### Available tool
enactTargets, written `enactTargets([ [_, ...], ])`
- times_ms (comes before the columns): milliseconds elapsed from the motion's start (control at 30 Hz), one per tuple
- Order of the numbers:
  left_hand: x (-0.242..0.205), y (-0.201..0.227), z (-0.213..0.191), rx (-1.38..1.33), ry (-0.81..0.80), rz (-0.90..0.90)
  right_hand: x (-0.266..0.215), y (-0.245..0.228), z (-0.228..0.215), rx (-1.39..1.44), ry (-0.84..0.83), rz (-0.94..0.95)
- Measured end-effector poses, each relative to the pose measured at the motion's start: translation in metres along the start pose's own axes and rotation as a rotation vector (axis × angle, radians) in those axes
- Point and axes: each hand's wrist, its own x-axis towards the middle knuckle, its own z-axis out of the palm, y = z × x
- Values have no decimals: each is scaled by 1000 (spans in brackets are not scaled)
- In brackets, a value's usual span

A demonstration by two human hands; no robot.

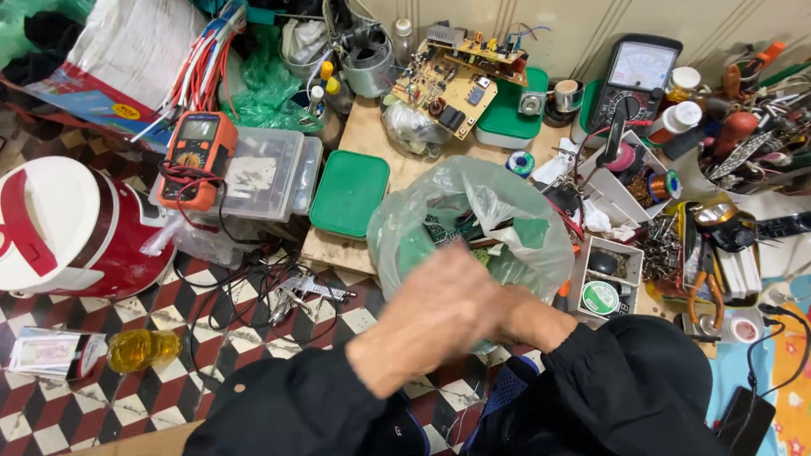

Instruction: The person sits on the floor and sorts through a plastic bag filled with electronic components. They pick out various circuit boards, including a green one and a red one with a digital display, and place them on the cluttered workbench. The person also handles a small white power supply unit, turning it over in their hands.

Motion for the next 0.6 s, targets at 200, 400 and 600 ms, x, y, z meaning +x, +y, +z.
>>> enactTargets([
  [200,-6,-21,45,-105,-581,-224,3,29,-3,207,129,167],
  [400,-9,-58,17,123,-781,-512,109,175,56,-65,479,196],
  [600,2,-80,30,217,-516,-634,134,176,40,89,742,389],
])
